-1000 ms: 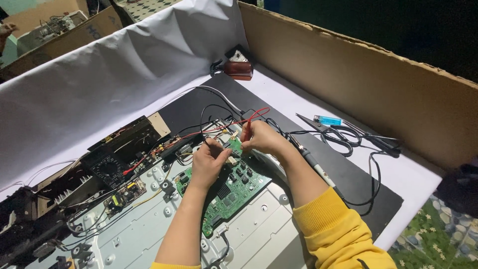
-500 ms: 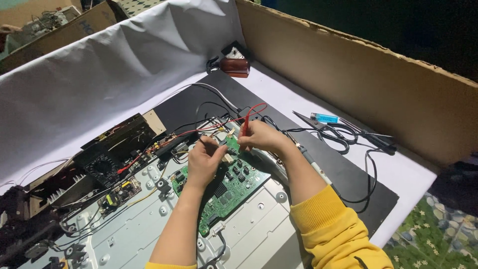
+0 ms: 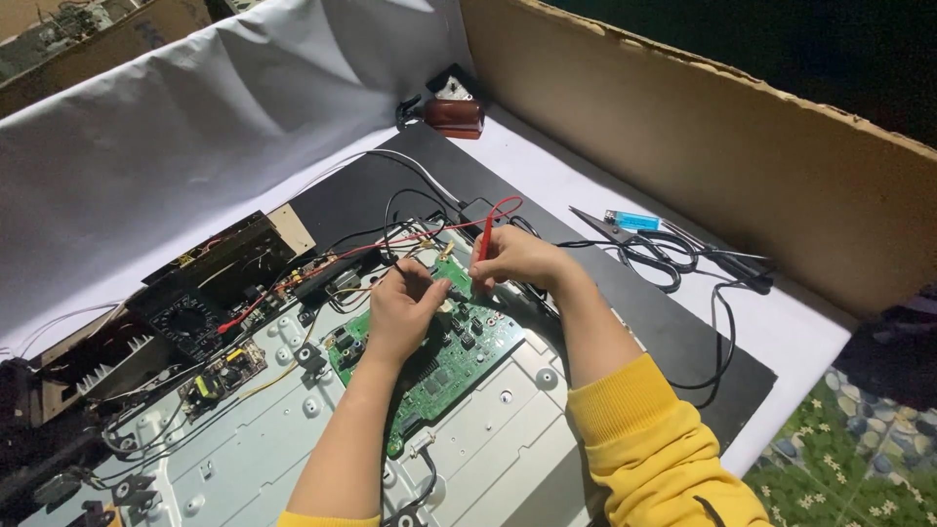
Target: Testing various components on a television circuit board using a digital multimeter
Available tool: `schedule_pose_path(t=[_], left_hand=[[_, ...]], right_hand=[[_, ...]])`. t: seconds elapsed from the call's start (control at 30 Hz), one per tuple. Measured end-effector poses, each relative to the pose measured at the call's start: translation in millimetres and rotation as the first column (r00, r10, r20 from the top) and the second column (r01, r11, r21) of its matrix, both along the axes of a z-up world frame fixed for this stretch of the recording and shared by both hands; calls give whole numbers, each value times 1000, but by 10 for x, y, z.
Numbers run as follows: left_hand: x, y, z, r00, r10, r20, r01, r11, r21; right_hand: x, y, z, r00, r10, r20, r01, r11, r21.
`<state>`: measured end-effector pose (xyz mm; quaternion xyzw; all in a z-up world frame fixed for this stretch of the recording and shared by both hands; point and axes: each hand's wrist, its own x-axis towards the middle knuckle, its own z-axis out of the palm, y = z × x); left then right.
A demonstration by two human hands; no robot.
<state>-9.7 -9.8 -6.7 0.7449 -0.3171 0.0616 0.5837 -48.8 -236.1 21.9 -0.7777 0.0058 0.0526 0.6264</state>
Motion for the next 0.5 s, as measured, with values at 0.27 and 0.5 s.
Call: schedule_pose_path(t=[0.27, 0.5], left_hand=[[-15, 16, 54, 1000, 5, -19, -5, 1000, 2], [36, 21, -12, 1000, 1, -20, -1, 1000, 1]], right_hand=[[4, 16, -14, 999, 14, 31, -13, 998, -56], [49, 20, -41, 1000, 19, 21, -18, 997, -76]])
